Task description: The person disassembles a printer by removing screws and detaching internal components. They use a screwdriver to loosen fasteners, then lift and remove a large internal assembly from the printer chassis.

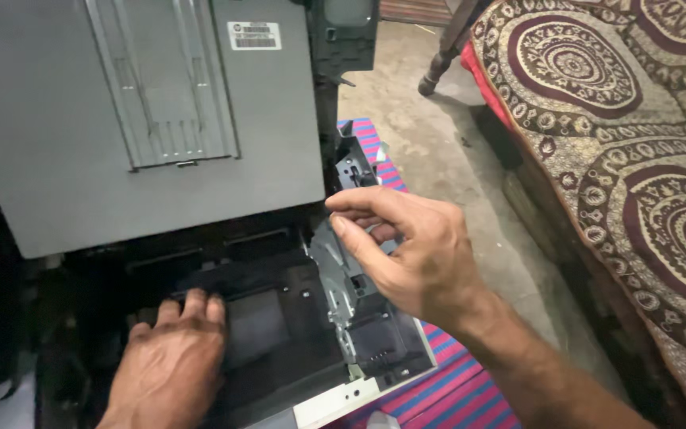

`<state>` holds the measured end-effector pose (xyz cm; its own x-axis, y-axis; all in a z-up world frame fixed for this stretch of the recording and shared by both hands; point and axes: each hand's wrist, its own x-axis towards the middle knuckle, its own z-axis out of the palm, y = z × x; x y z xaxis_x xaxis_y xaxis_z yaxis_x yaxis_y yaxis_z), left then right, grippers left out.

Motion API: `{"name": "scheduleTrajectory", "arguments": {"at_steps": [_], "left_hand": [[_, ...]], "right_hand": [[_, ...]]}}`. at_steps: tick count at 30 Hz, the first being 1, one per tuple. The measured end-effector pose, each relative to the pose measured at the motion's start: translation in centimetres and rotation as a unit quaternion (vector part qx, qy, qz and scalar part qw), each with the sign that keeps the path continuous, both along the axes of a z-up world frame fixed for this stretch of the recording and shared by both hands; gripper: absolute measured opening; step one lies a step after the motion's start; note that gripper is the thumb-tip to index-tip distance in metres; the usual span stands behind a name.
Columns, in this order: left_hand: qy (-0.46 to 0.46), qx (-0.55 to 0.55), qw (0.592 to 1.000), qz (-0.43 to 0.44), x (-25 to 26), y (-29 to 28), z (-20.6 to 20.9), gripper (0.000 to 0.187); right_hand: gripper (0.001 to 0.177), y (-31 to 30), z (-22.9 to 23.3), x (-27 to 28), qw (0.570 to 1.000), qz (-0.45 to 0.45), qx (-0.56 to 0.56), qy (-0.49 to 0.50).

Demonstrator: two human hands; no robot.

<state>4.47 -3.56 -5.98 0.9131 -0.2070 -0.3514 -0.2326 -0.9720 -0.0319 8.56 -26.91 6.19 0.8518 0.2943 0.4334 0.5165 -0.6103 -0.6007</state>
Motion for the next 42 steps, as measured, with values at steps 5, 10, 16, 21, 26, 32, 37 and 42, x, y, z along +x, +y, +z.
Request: {"name": "scheduleTrajectory", "arguments": {"at_steps": [5,10,16,21,26,32,37,42], "left_hand": [[0.011,0.015,1.0,-0.01,0.0,-0.1,0.4,0.087],[0.054,0.037,0.998,0.001,-0.3,-0.3,0.5,0.093],[0.085,0.097,0.992,0.004,0.3,-0.9,-0.1,0.069],[0.087,0.144,0.986,-0.001,1.2,-1.3,-1.0,0.068],[0.078,0.156,0.985,0.003,2.0,-1.3,-1.8,0.067],[0.072,0.169,0.983,0.0,1.7,-0.7,-0.3,0.057],[0.105,0.11,0.988,-0.007,2.0,-0.8,1.8,0.055],[0.021,-0.055,0.998,-0.024,2.0,-1.0,1.7,0.079]], "right_hand": [[0.02,-0.7,0.3,-0.3,1.0,-0.013,0.008,0.007],[0.02,-1.7,0.4,-0.1,0.997,-0.062,0.044,0.008],[0.021,-4.1,-0.7,1.4,0.969,-0.188,0.132,0.089],[0.029,-8.9,-4.7,3.4,0.929,-0.275,0.076,0.236],[0.034,-11.7,-11.5,3.5,0.931,-0.249,-0.095,0.25],[0.044,-11.5,-16.2,2.5,0.903,-0.252,-0.187,0.294],[0.041,-11.4,-18.0,3.1,0.896,-0.262,-0.194,0.303],[0.037,-11.2,-20.0,3.2,0.916,-0.216,-0.201,0.271]]}}
